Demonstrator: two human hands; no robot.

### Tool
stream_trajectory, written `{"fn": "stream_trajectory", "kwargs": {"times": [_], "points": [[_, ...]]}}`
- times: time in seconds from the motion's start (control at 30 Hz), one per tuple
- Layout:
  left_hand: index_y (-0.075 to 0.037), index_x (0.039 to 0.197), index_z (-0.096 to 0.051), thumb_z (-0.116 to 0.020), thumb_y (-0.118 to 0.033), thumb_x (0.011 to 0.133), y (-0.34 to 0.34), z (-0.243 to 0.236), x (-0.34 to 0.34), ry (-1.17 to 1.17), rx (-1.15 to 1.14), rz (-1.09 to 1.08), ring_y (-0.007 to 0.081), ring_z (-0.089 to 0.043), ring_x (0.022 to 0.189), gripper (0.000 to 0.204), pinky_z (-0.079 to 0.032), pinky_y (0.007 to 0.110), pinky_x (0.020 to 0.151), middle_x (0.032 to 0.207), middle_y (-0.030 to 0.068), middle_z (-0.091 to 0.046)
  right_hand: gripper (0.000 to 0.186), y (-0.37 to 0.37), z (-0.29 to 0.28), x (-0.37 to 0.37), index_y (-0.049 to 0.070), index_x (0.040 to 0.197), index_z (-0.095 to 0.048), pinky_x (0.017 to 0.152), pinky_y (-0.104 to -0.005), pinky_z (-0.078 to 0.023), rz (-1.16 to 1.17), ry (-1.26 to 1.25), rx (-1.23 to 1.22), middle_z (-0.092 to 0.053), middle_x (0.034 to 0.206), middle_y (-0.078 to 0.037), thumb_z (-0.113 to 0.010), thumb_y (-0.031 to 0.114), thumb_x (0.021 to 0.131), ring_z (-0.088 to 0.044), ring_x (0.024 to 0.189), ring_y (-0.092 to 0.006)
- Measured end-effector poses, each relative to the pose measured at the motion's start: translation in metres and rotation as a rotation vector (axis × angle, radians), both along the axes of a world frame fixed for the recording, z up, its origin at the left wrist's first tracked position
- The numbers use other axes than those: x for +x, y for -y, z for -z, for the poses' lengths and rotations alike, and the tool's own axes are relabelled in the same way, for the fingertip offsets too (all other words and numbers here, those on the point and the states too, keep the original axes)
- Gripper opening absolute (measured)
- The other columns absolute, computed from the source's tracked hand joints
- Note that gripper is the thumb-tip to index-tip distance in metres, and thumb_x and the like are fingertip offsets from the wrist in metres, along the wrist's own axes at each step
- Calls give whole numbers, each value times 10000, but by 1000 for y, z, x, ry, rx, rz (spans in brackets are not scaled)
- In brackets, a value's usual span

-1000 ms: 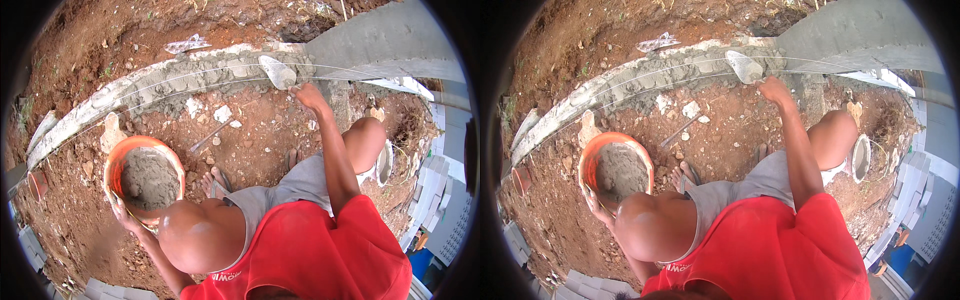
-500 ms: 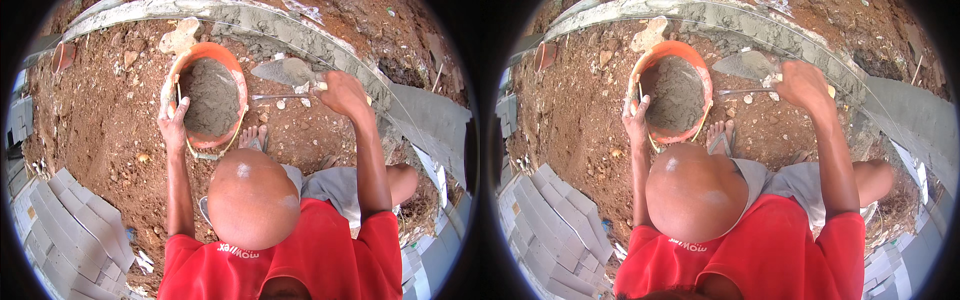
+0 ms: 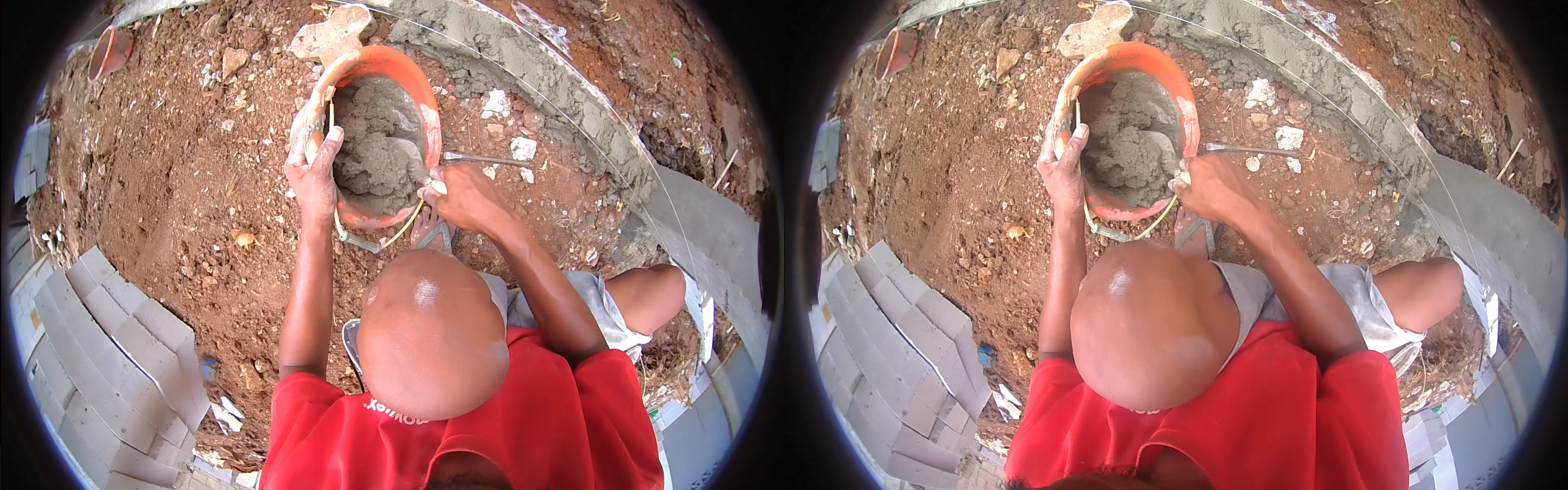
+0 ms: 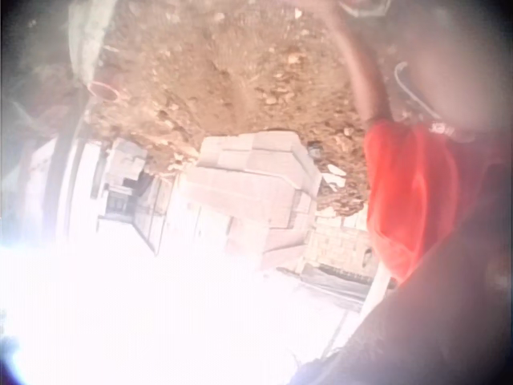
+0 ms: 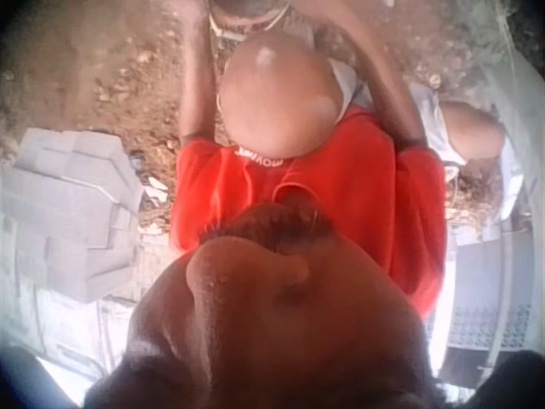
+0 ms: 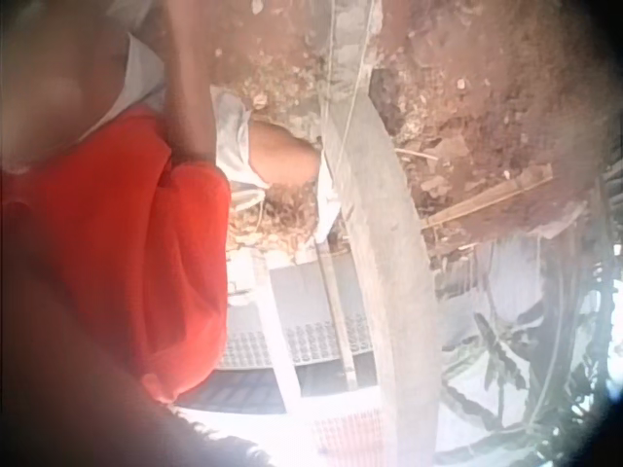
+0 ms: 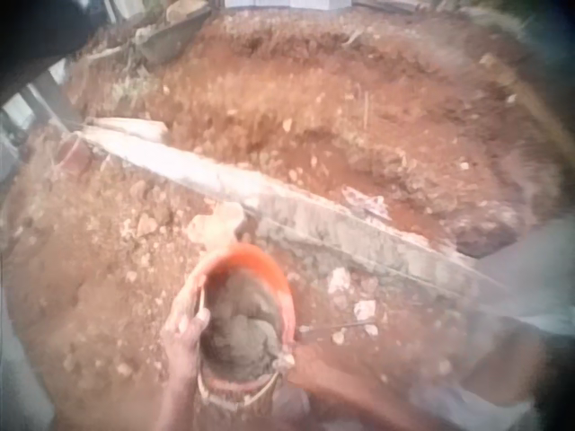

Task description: The person scoops wet cement from a bucket using a trowel and applies it to a narrow trench along a concrete edge. The person repeatedly fills the trench with cement and smooths the surface with the trowel.

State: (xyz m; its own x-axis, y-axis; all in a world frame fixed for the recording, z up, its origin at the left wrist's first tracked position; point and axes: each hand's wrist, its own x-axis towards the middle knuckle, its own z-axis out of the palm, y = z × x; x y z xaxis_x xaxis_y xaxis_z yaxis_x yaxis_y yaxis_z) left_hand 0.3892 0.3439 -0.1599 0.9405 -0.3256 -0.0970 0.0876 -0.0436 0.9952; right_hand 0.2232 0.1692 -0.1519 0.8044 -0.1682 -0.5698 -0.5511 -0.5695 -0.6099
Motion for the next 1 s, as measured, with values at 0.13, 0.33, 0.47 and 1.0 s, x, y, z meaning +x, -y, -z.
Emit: {"fn": "stream_trajectory", "kwargs": {"times": [0.13, 0.33, 0.47, 1.0], "points": [[66, 1383, -634, -750, -13, 925, 5, 2, 12, -66, -28, -4, 190, -595, 1260, 479, -395, 331, 1139, 1345, 103, -670, 405, -30, -5, 44, -98, 1052, -725, 858, -535, -569, -56, 23, 72, -717, 960, -333, -697, 289, 937, -716, 940, -488], [61, 1401, -618, -713, -178, 978, -13, 4, 26, -13, 89, 28, 202, -605, 1195, 495, -431, 356, 1087, 1340, 134, -652, 409, 4, 21, -7, -86, 951, -711, 783, -538, -548, 117, 185, 315, -718, 892, -294, -669, 315, 880, -714, 859, -439], [32, 1504, -549, -651, -282, 1027, -15, -4, 31, 159, 238, 144, 237, -558, 1295, 580, -378, 380, 1145, 1480, 141, -589, 301, 86, 2, -66, 13, 1046, -714, 794, -446, -528, 133, 144, 356, -726, 881, -181, -670, 272, 897, -689, 829, -316], [13, 1595, -417, -627, -380, 1037, -24, 12, 34, 208, 375, 175, 275, -414, 1467, 715, -275, 438, 1235, 1608, 158, -443, 481, 281, 36, -354, 38, 1195, -763, 1017, -483, -527, 856, -73, -1060, -719, 1249, -192, -734, 172, 735, -657, 1185, -404]]}}
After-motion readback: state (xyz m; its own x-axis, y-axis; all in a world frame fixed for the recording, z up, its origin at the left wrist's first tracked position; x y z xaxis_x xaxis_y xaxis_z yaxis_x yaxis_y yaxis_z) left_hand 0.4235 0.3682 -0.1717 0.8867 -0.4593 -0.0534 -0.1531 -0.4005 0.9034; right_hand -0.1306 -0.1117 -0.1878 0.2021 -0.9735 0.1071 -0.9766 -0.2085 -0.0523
